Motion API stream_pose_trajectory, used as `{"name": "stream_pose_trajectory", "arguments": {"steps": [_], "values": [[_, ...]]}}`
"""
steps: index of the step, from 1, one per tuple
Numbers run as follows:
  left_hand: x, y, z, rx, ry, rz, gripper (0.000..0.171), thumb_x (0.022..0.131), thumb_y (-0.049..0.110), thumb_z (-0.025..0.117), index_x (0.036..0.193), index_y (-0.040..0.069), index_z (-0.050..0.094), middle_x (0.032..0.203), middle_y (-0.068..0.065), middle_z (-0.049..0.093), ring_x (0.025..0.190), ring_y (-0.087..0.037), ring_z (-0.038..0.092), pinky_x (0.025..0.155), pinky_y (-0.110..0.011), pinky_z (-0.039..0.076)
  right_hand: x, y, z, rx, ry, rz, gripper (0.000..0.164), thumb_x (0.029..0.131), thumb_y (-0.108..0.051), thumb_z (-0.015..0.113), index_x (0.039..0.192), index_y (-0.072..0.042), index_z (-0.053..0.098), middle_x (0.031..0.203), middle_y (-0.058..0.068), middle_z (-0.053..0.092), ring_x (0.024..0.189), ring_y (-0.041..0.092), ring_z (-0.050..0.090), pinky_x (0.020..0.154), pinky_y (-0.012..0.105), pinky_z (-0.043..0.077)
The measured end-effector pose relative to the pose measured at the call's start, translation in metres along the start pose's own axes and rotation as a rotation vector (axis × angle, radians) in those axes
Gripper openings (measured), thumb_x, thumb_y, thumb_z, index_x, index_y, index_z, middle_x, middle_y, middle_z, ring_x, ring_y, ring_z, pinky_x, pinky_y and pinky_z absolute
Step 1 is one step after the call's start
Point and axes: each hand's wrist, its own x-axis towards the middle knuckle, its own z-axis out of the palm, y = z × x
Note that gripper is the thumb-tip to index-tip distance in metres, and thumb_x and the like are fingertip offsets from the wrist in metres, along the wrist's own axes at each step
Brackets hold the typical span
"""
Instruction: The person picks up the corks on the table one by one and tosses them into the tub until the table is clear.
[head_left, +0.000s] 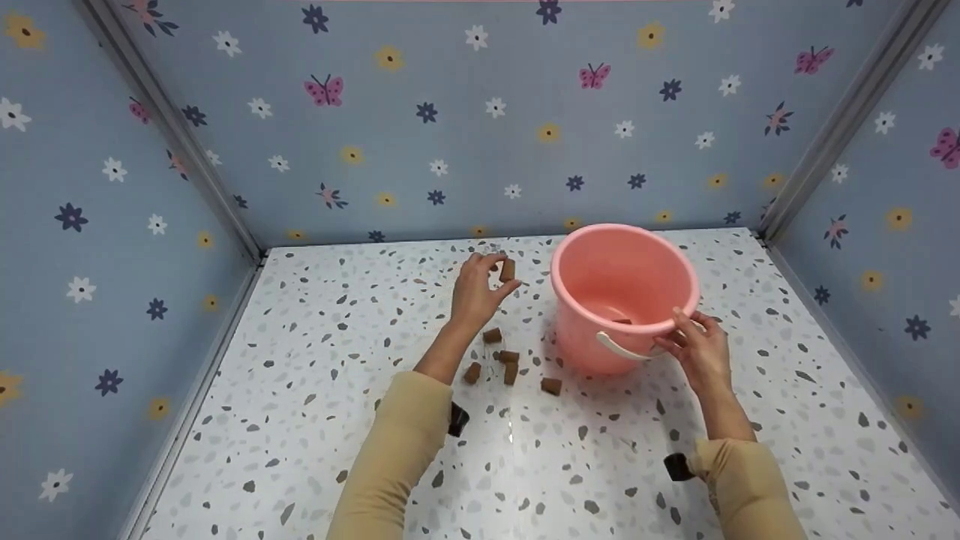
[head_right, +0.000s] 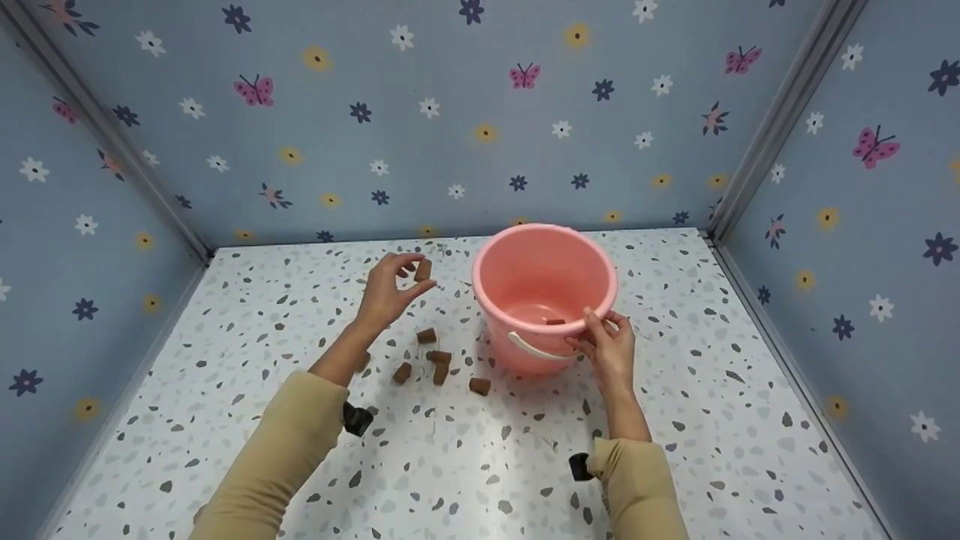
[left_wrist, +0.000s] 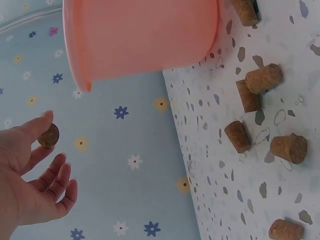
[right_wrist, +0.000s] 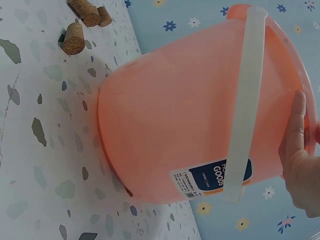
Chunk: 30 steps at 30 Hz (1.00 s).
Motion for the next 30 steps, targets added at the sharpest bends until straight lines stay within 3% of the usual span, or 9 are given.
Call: {"name": "stream_pose_trajectory", "arguments": {"steps": [3, 7, 9, 13, 16, 19, 21, 27, 30], "values": [[0.002, 0.013, 0.006, 0.02, -0.021, 0.006, 0.042, 0.076, 0.024, 0.07, 0.112, 0.006, 0.059, 0.099, -0.011, 0.054, 0.091, -0.022, 0.051, 0.076, -0.034, 0.042, 0.001, 0.001, -0.001, 0.045, -0.02, -0.006, 0.042, 0.083, -0.015, 0.062, 0.116, -0.002, 0.039, 0.098, 0.022, 0.059, 0.083, 0.033, 0.061, 0.068, 0.04, 0.049], [0.003, 0.03, 0.014, 0.043, -0.05, 0.015, 0.042, 0.076, 0.028, 0.07, 0.112, 0.01, 0.059, 0.1, -0.008, 0.054, 0.092, -0.019, 0.05, 0.077, -0.03, 0.042, -0.031, -0.037, 0.035, 0.085, -0.049, 0.076, 0.039, 0.084, -0.013, 0.061, 0.113, -0.002, 0.039, 0.094, 0.02, 0.06, 0.078, 0.029, 0.062, 0.066, 0.037, 0.05], [0.003, 0.038, 0.018, 0.042, -0.059, 0.024, 0.042, 0.076, 0.028, 0.07, 0.112, 0.01, 0.059, 0.1, -0.008, 0.055, 0.092, -0.017, 0.05, 0.077, -0.029, 0.042, -0.036, -0.044, 0.041, 0.072, -0.042, 0.09, 0.039, 0.083, -0.013, 0.062, 0.114, -0.003, 0.039, 0.095, 0.02, 0.059, 0.08, 0.029, 0.062, 0.067, 0.038, 0.05], [0.004, 0.052, 0.025, 0.035, -0.07, 0.055, 0.042, 0.075, 0.029, 0.07, 0.112, 0.011, 0.059, 0.098, -0.006, 0.054, 0.089, -0.016, 0.049, 0.074, -0.027, 0.042, -0.012, -0.018, 0.015, -0.029, -0.005, 0.054, 0.05, 0.081, -0.021, 0.065, 0.12, -0.005, 0.038, 0.104, 0.02, 0.058, 0.089, 0.031, 0.06, 0.071, 0.039, 0.049], [0.005, 0.061, 0.031, 0.032, -0.068, 0.096, 0.042, 0.075, 0.031, 0.07, 0.11, 0.01, 0.06, 0.095, -0.006, 0.054, 0.087, -0.016, 0.049, 0.072, -0.026, 0.042, 0.004, 0.002, -0.003, -0.013, 0.005, 0.019, 0.055, 0.081, -0.022, 0.065, 0.123, -0.003, 0.036, 0.109, 0.024, 0.055, 0.092, 0.035, 0.058, 0.073, 0.042, 0.048], [0.005, 0.069, 0.036, 0.021, -0.077, 0.129, 0.042, 0.074, 0.03, 0.071, 0.109, 0.009, 0.06, 0.095, -0.006, 0.054, 0.087, -0.016, 0.05, 0.071, -0.025, 0.042, 0.007, 0.006, -0.007, 0.024, -0.015, -0.018, 0.051, 0.082, -0.018, 0.064, 0.121, -0.001, 0.036, 0.105, 0.027, 0.055, 0.087, 0.037, 0.059, 0.069, 0.042, 0.048], [0.005, 0.075, 0.04, 0.017, -0.09, 0.143, 0.042, 0.074, 0.03, 0.071, 0.109, 0.009, 0.06, 0.098, -0.007, 0.055, 0.089, -0.017, 0.051, 0.073, -0.024, 0.042, -0.003, -0.005, 0.004, 0.032, -0.013, -0.005, 0.047, 0.082, -0.016, 0.063, 0.118, 0.0, 0.038, 0.101, 0.026, 0.056, 0.084, 0.035, 0.06, 0.068, 0.041, 0.049], [0.006, 0.087, 0.049, 0.075, -0.143, 0.144, 0.043, 0.074, 0.033, 0.07, 0.11, 0.012, 0.06, 0.105, -0.003, 0.054, 0.097, -0.016, 0.049, 0.079, -0.024, 0.041, -0.071, -0.081, 0.085, 0.022, 0.01, 0.085, 0.043, 0.081, -0.014, 0.064, 0.11, 0.0, 0.036, 0.087, 0.014, 0.061, 0.073, 0.022, 0.063, 0.065, 0.031, 0.051], [0.007, 0.09, 0.051, 0.098, -0.165, 0.128, 0.043, 0.074, 0.034, 0.07, 0.111, 0.014, 0.06, 0.106, -0.001, 0.053, 0.098, -0.015, 0.048, 0.08, -0.024, 0.041, -0.09, -0.103, 0.109, 0.03, 0.035, 0.12, 0.038, 0.083, -0.012, 0.062, 0.108, -0.002, 0.034, 0.079, 0.008, 0.062, 0.069, 0.017, 0.062, 0.062, 0.027, 0.051]]}}
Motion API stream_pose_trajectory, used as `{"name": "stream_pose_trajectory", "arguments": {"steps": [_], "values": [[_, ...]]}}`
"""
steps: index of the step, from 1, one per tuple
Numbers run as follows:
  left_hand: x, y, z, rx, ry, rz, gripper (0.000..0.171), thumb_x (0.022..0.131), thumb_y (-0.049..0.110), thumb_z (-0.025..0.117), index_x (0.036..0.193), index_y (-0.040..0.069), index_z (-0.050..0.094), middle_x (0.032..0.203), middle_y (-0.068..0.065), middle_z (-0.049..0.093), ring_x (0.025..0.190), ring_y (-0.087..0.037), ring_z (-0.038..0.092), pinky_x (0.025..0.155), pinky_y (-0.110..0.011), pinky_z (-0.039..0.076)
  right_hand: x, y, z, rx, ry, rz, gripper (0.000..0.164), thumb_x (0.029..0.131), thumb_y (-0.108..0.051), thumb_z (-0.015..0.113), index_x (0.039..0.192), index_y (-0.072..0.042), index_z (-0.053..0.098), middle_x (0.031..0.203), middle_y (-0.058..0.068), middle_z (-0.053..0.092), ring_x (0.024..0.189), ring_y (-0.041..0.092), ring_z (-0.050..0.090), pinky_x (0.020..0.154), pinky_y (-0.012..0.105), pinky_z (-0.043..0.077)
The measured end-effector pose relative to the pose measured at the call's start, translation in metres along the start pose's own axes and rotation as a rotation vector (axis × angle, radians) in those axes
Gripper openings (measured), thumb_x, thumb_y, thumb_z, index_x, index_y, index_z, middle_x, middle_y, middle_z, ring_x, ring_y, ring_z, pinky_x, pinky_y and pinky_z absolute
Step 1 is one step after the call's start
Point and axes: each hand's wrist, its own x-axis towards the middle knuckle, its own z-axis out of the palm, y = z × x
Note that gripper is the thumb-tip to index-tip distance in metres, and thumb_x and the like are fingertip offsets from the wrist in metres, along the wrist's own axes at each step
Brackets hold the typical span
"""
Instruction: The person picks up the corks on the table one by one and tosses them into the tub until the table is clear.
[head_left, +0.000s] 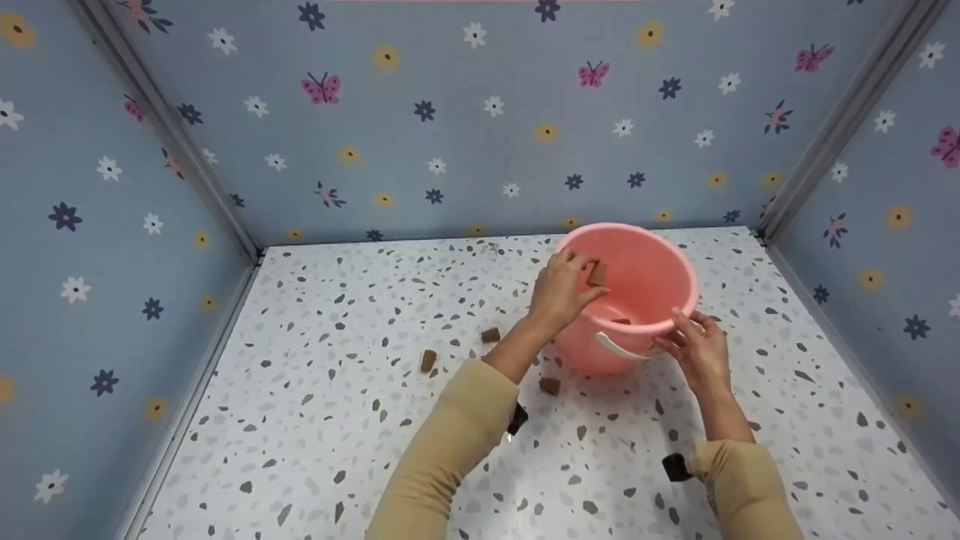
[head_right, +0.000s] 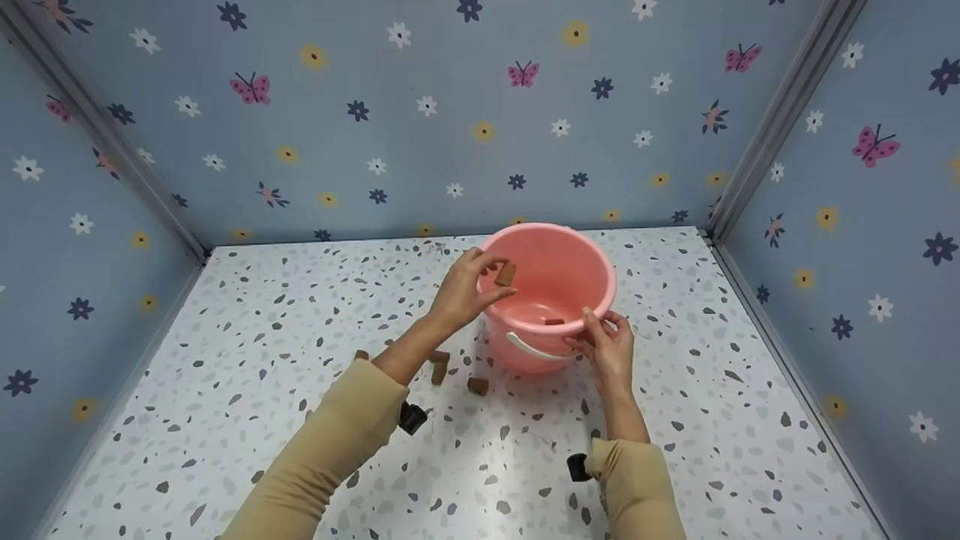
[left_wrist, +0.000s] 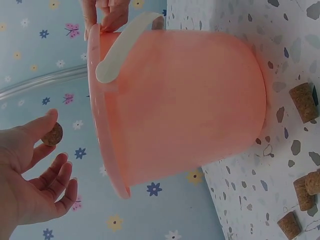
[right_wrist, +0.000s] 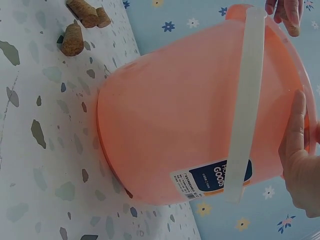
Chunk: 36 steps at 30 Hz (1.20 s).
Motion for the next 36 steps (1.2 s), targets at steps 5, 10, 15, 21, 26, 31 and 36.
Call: {"name": "stream_pose_trajectory", "arguments": {"steps": [5, 10, 15, 21, 26, 31, 36], "values": [[0.002, 0.002, 0.002, -0.002, -0.017, -0.024, 0.045, 0.073, 0.034, 0.071, 0.112, 0.015, 0.059, 0.107, 0.0, 0.052, 0.1, -0.013, 0.047, 0.082, -0.024, 0.04, -0.004, -0.005, 0.006, -0.006, 0.047, 0.036, 0.031, 0.086, -0.009, 0.056, 0.107, -0.003, 0.034, 0.077, 0.006, 0.061, 0.066, 0.016, 0.062, 0.061, 0.026, 0.051], [0.005, 0.003, 0.004, 0.03, -0.047, -0.036, 0.06, 0.07, 0.037, 0.071, 0.122, 0.014, 0.052, 0.114, -0.002, 0.05, 0.104, -0.015, 0.047, 0.084, -0.027, 0.04, -0.002, -0.002, 0.005, 0.003, 0.042, 0.031, 0.033, 0.085, -0.009, 0.057, 0.107, -0.003, 0.034, 0.077, 0.007, 0.062, 0.067, 0.017, 0.062, 0.061, 0.026, 0.051], [0.005, 0.002, 0.003, 0.046, -0.056, -0.035, 0.065, 0.071, 0.041, 0.07, 0.125, 0.012, 0.048, 0.114, -0.003, 0.051, 0.104, -0.016, 0.048, 0.083, -0.03, 0.04, -0.002, -0.002, 0.005, 0.004, 0.029, 0.02, 0.035, 0.085, -0.01, 0.059, 0.108, -0.001, 0.034, 0.077, 0.007, 0.062, 0.067, 0.017, 0.062, 0.062, 0.026, 0.051], [0.002, -0.001, 0.0, 0.011, -0.038, -0.018, 0.06, 0.075, 0.039, 0.067, 0.123, 0.009, 0.048, 0.112, -0.005, 0.053, 0.1, -0.017, 0.049, 0.081, -0.027, 0.041, 0.064, 0.053, -0.062, 0.031, -0.047, -0.071, 0.044, 0.083, -0.015, 0.063, 0.115, -0.001, 0.036, 0.091, 0.017, 0.061, 0.073, 0.024, 0.063, 0.065, 0.034, 0.051], [0.0, -0.004, -0.004, 0.008, -0.033, -0.026, 0.058, 0.077, 0.04, 0.065, 0.122, 0.008, 0.049, 0.11, -0.005, 0.053, 0.1, -0.017, 0.049, 0.081, -0.026, 0.04, 0.045, 0.04, -0.047, 0.062, -0.088, -0.039, 0.043, 0.081, -0.015, 0.064, 0.111, 0.0, 0.037, 0.089, 0.015, 0.061, 0.073, 0.021, 0.062, 0.064, 0.031, 0.051], [-0.002, -0.01, -0.008, -0.023, -0.018, -0.04, 0.056, 0.077, 0.038, 0.065, 0.122, 0.007, 0.05, 0.108, -0.007, 0.052, 0.097, -0.016, 0.05, 0.078, -0.024, 0.042, 0.034, 0.034, -0.038, 0.052, -0.092, -0.057, 0.043, 0.08, -0.014, 0.065, 0.109, 0.0, 0.037, 0.087, 0.013, 0.061, 0.072, 0.021, 0.063, 0.065, 0.03, 0.051], [-0.006, -0.018, -0.014, -0.07, 0.01, -0.042, 0.055, 0.077, 0.035, 0.066, 0.121, 0.006, 0.049, 0.106, -0.008, 0.052, 0.094, -0.016, 0.051, 0.076, -0.024, 0.043, -0.001, 0.002, 0.0, 0.028, -0.019, -0.009, 0.038, 0.083, -0.012, 0.062, 0.108, -0.002, 0.034, 0.079, 0.007, 0.062, 0.067, 0.016, 0.062, 0.062, 0.027, 0.051]]}}
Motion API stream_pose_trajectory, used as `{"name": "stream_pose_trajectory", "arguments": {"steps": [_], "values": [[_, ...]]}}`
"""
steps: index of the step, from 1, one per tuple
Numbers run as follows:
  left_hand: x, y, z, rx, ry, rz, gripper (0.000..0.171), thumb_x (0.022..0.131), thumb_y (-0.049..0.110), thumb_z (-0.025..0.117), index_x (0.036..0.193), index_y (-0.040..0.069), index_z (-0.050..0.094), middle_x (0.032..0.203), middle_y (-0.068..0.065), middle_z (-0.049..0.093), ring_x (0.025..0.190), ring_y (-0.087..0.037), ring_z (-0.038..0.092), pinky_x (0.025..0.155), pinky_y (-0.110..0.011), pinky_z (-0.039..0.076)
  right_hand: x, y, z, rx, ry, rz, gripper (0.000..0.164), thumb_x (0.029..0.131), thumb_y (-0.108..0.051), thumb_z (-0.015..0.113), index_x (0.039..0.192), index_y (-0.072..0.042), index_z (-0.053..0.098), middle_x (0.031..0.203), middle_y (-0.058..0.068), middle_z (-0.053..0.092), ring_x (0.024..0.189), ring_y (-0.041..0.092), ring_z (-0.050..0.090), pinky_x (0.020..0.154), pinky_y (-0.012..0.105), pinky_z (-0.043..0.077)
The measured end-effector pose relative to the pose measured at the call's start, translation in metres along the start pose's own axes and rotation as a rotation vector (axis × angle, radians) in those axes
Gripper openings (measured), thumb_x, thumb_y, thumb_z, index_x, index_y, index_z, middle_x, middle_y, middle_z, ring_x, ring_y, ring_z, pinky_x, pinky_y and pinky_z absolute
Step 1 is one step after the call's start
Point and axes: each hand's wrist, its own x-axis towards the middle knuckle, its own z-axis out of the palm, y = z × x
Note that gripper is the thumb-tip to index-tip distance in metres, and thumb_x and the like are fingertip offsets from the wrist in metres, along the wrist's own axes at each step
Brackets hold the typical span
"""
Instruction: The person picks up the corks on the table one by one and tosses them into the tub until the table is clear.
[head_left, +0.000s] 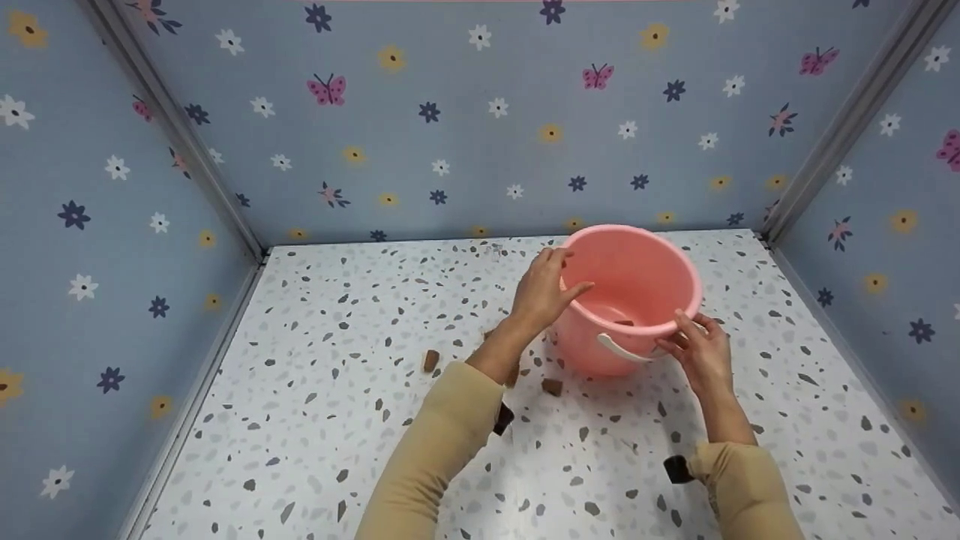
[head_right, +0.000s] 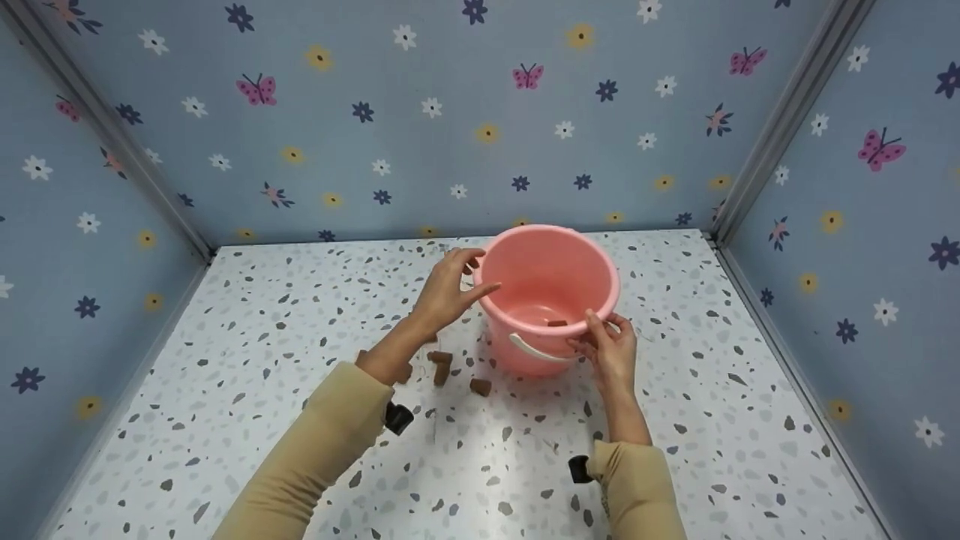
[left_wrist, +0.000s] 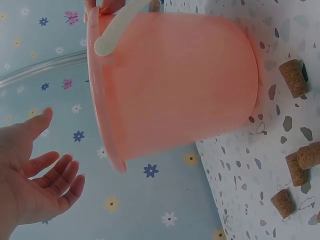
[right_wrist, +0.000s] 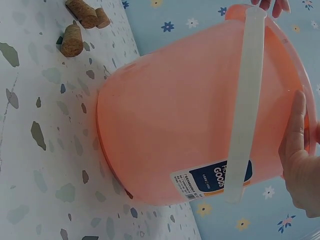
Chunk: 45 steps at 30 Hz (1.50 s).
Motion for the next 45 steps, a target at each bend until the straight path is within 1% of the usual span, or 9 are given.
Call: {"name": "stream_pose_trajectory", "arguments": {"steps": [5, 10, 14, 24, 26, 32, 37, 43, 45], "values": [[-0.004, -0.009, -0.006, -0.046, 0.031, 0.008, 0.054, 0.077, 0.03, 0.068, 0.121, 0.004, 0.049, 0.105, -0.009, 0.052, 0.095, -0.018, 0.052, 0.075, -0.025, 0.044, -0.003, -0.003, 0.003, 0.007, 0.004, 0.024, 0.032, 0.085, -0.009, 0.058, 0.106, -0.002, 0.035, 0.078, 0.007, 0.061, 0.067, 0.017, 0.062, 0.062, 0.028, 0.051], [-0.009, -0.019, -0.013, -0.078, 0.055, -0.016, 0.055, 0.076, 0.028, 0.069, 0.121, 0.004, 0.049, 0.102, -0.008, 0.052, 0.091, -0.019, 0.051, 0.072, -0.025, 0.043, 0.039, 0.031, -0.044, 0.044, -0.046, -0.04, 0.035, 0.083, -0.009, 0.062, 0.107, 0.001, 0.039, 0.087, 0.018, 0.06, 0.072, 0.027, 0.063, 0.064, 0.036, 0.051], [-0.014, -0.03, -0.019, -0.093, 0.078, -0.022, 0.053, 0.077, 0.027, 0.069, 0.12, 0.004, 0.049, 0.101, -0.009, 0.053, 0.09, -0.021, 0.052, 0.072, -0.026, 0.043, 0.071, 0.053, -0.078, 0.053, -0.04, -0.031, 0.035, 0.083, -0.009, 0.061, 0.111, 0.0, 0.04, 0.094, 0.023, 0.059, 0.077, 0.031, 0.062, 0.065, 0.04, 0.05], [-0.029, -0.067, -0.03, -0.161, 0.143, -0.046, 0.049, 0.076, 0.022, 0.07, 0.117, 0.0, 0.051, 0.096, -0.012, 0.054, 0.085, -0.025, 0.054, 0.073, -0.031, 0.044, 0.049, 0.038, -0.055, -0.01, -0.033, -0.03, 0.038, 0.082, -0.014, 0.063, 0.11, -0.005, 0.039, 0.093, 0.018, 0.06, 0.076, 0.025, 0.063, 0.068, 0.036, 0.05], [-0.033, -0.076, -0.031, -0.171, 0.154, -0.048, 0.049, 0.076, 0.021, 0.07, 0.115, -0.001, 0.051, 0.095, -0.014, 0.054, 0.084, -0.026, 0.054, 0.073, -0.033, 0.044, 0.05, 0.039, -0.056, 0.032, -0.053, -0.034, 0.037, 0.082, -0.012, 0.064, 0.109, -0.004, 0.04, 0.092, 0.02, 0.06, 0.076, 0.027, 0.063, 0.067, 0.037, 0.05], [-0.045, -0.1, -0.034, -0.234, 0.194, -0.067, 0.044, 0.076, 0.017, 0.07, 0.112, -0.002, 0.053, 0.093, -0.017, 0.054, 0.082, -0.03, 0.054, 0.073, -0.035, 0.044, 0.018, 0.015, -0.02, -0.01, 0.007, -0.025, 0.045, 0.078, -0.017, 0.068, 0.108, -0.003, 0.037, 0.083, 0.012, 0.061, 0.07, 0.02, 0.063, 0.065, 0.031, 0.051], [-0.055, -0.118, -0.036, -0.271, 0.212, -0.114, 0.039, 0.076, 0.013, 0.07, 0.108, -0.002, 0.056, 0.092, -0.018, 0.055, 0.081, -0.03, 0.054, 0.073, -0.036, 0.044, -0.001, -0.002, 0.003, -0.013, 0.042, 0.016, 0.035, 0.084, -0.011, 0.06, 0.106, -0.003, 0.035, 0.075, 0.006, 0.062, 0.064, 0.016, 0.062, 0.06, 0.026, 0.051], [-0.069, -0.137, -0.034, -0.298, 0.225, -0.183, 0.035, 0.075, 0.01, 0.07, 0.104, -0.005, 0.058, 0.091, -0.017, 0.055, 0.081, -0.032, 0.054, 0.075, -0.041, 0.044, -0.001, 0.0, 0.002, -0.042, 0.019, -0.004, 0.035, 0.085, -0.012, 0.059, 0.108, -0.002, 0.036, 0.078, 0.006, 0.06, 0.065, 0.015, 0.061, 0.061, 0.026, 0.051], [-0.073, -0.143, -0.033, -0.307, 0.231, -0.206, 0.034, 0.075, 0.01, 0.07, 0.103, -0.005, 0.058, 0.09, -0.016, 0.055, 0.081, -0.032, 0.054, 0.075, -0.041, 0.044, 0.011, 0.01, -0.012, -0.004, -0.03, -0.025, 0.039, 0.082, -0.016, 0.063, 0.109, -0.003, 0.038, 0.08, 0.007, 0.059, 0.067, 0.015, 0.061, 0.061, 0.026, 0.051]]}}
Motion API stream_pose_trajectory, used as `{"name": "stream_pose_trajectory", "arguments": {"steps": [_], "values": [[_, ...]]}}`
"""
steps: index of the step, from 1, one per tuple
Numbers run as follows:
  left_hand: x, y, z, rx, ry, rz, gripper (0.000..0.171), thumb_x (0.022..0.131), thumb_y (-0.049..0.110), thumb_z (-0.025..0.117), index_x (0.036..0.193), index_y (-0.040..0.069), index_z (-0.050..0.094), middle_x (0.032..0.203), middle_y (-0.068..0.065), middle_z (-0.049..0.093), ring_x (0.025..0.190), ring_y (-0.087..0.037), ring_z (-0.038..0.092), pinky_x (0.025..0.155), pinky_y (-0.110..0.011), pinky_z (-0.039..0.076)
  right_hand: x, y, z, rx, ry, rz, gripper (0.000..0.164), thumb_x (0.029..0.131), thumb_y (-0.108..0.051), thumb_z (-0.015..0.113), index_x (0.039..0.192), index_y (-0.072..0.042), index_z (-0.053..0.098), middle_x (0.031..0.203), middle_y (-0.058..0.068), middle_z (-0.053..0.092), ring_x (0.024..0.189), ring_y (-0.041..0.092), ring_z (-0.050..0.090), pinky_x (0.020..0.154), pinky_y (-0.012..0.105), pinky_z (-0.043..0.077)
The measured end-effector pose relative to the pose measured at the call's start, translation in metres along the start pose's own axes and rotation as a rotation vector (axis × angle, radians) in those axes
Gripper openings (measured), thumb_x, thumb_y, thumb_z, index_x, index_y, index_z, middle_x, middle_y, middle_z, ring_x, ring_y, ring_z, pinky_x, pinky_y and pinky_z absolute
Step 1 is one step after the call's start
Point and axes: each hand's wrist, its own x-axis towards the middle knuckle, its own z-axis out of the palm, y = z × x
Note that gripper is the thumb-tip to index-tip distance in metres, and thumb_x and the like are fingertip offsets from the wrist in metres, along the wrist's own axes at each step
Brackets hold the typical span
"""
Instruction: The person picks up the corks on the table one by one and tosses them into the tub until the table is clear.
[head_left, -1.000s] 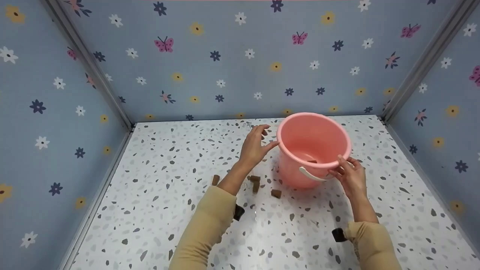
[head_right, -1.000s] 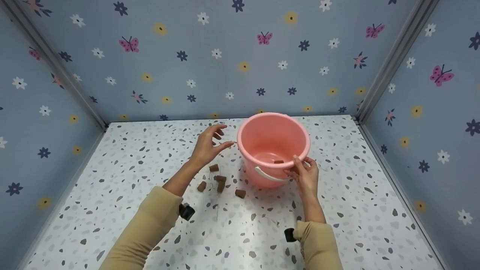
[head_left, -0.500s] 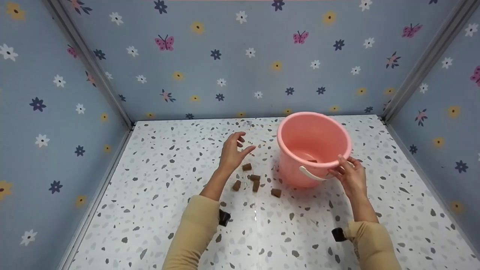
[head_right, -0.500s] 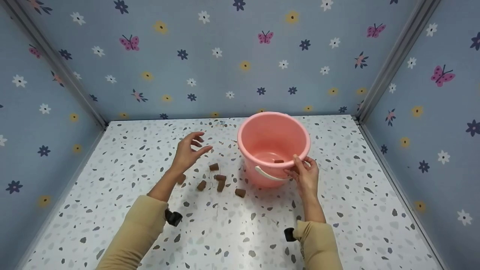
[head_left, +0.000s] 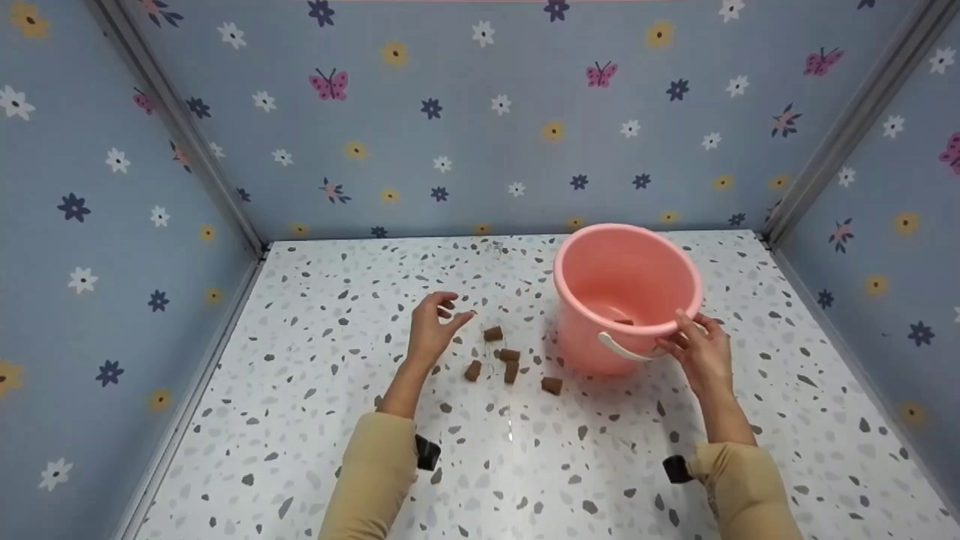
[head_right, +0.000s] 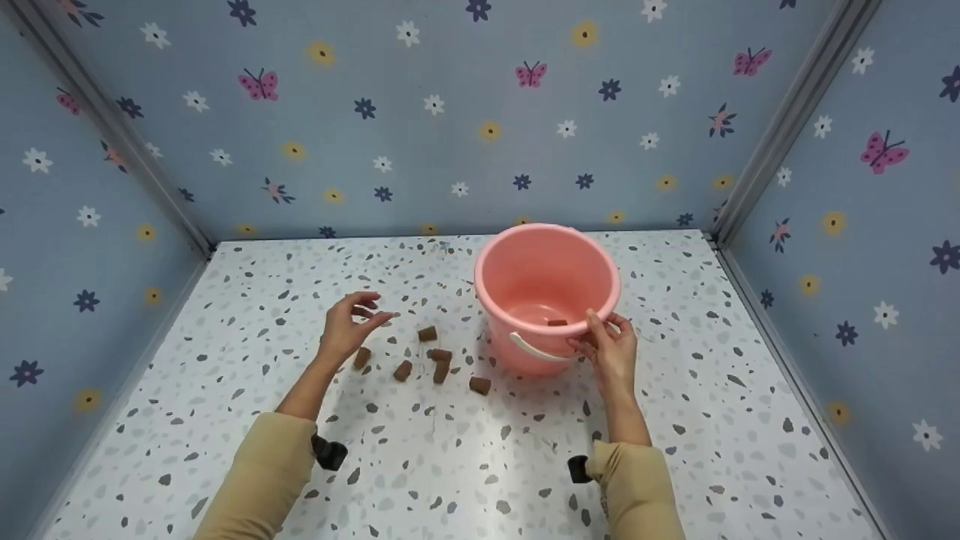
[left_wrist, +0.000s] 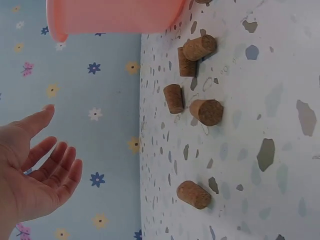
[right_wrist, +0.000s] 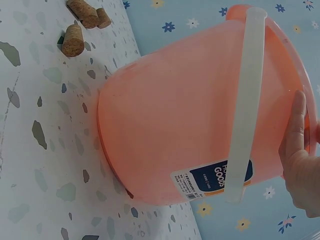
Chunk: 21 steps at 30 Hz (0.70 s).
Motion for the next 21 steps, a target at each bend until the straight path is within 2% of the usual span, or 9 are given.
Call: {"name": "stream_pose_trajectory", "arguments": {"steps": [5, 6, 7, 8, 12, 14, 15, 17, 21], "values": [[-0.007, -0.018, -0.004, -0.036, 0.027, -0.03, 0.034, 0.075, 0.011, 0.07, 0.103, -0.004, 0.058, 0.09, -0.015, 0.057, 0.081, -0.031, 0.054, 0.075, -0.04, 0.044, 0.0, -0.001, 0.001, -0.001, 0.033, 0.033, 0.038, 0.082, -0.014, 0.063, 0.108, -0.003, 0.038, 0.081, 0.008, 0.059, 0.068, 0.016, 0.061, 0.062, 0.026, 0.051], [-0.008, -0.021, -0.004, -0.047, 0.034, -0.039, 0.034, 0.075, 0.011, 0.07, 0.104, -0.004, 0.058, 0.091, -0.015, 0.057, 0.081, -0.031, 0.055, 0.075, -0.04, 0.044, -0.002, -0.002, 0.004, -0.053, 0.069, 0.032, 0.036, 0.084, -0.014, 0.061, 0.109, -0.002, 0.037, 0.082, 0.01, 0.059, 0.07, 0.018, 0.062, 0.064, 0.028, 0.051], [-0.009, -0.025, -0.005, -0.064, 0.043, -0.047, 0.034, 0.075, 0.011, 0.07, 0.104, -0.004, 0.058, 0.091, -0.016, 0.058, 0.081, -0.031, 0.055, 0.075, -0.041, 0.044, 0.007, 0.006, -0.008, -0.045, 0.066, 0.024, 0.036, 0.084, -0.013, 0.06, 0.11, -0.002, 0.038, 0.084, 0.012, 0.06, 0.071, 0.02, 0.063, 0.064, 0.03, 0.051], [-0.011, -0.029, -0.005, -0.076, 0.052, -0.055, 0.035, 0.075, 0.011, 0.071, 0.104, -0.004, 0.058, 0.091, -0.017, 0.058, 0.081, -0.031, 0.055, 0.075, -0.041, 0.044, 0.008, 0.009, -0.011, -0.006, 0.034, 0.023, 0.035, 0.084, -0.012, 0.06, 0.11, -0.001, 0.04, 0.085, 0.014, 0.06, 0.071, 0.021, 0.063, 0.063, 0.03, 0.051], [-0.016, -0.042, -0.006, -0.092, 0.092, -0.106, 0.035, 0.075, 0.011, 0.071, 0.104, -0.003, 0.059, 0.091, -0.019, 0.058, 0.081, -0.03, 0.055, 0.074, -0.039, 0.044, 0.067, 0.063, -0.083, 0.02, -0.01, -0.058, 0.045, 0.082, -0.015, 0.063, 0.118, -0.001, 0.04, 0.099, 0.024, 0.057, 0.083, 0.033, 0.061, 0.068, 0.039, 0.049], [-0.018, -0.048, -0.006, -0.092, 0.11, -0.124, 0.036, 0.074, 0.011, 0.072, 0.104, -0.002, 0.059, 0.092, -0.021, 0.057, 0.081, -0.03, 0.054, 0.074, -0.039, 0.043, 0.079, 0.073, -0.095, 0.017, -0.018, -0.072, 0.047, 0.083, -0.016, 0.063, 0.12, -0.002, 0.039, 0.101, 0.023, 0.057, 0.085, 0.033, 0.061, 0.068, 0.039, 0.049], [-0.019, -0.052, -0.006, -0.091, 0.118, -0.132, 0.036, 0.074, 0.011, 0.072, 0.105, -0.002, 0.059, 0.093, -0.021, 0.057, 0.082, -0.03, 0.054, 0.074, -0.039, 0.043, 0.091, 0.082, -0.108, -0.007, -0.007, -0.089, 0.047, 0.082, -0.017, 0.064, 0.12, -0.003, 0.039, 0.103, 0.023, 0.057, 0.087, 0.034, 0.06, 0.07, 0.041, 0.049], [-0.022, -0.058, -0.006, -0.093, 0.13, -0.141, 0.037, 0.073, 0.011, 0.072, 0.105, -0.002, 0.059, 0.094, -0.022, 0.056, 0.083, -0.032, 0.053, 0.075, -0.04, 0.042, 0.082, 0.073, -0.099, 0.009, -0.011, -0.075, 0.044, 0.083, -0.016, 0.063, 0.118, -0.003, 0.041, 0.101, 0.023, 0.058, 0.086, 0.034, 0.061, 0.069, 0.041, 0.049], [-0.028, -0.072, -0.006, -0.112, 0.148, -0.132, 0.038, 0.072, 0.009, 0.072, 0.105, -0.004, 0.058, 0.096, -0.024, 0.055, 0.085, -0.036, 0.052, 0.076, -0.043, 0.041, 0.035, 0.03, -0.044, 0.007, -0.011, -0.025, 0.043, 0.08, -0.015, 0.065, 0.112, -0.001, 0.039, 0.093, 0.019, 0.059, 0.079, 0.027, 0.063, 0.067, 0.036, 0.05]]}}
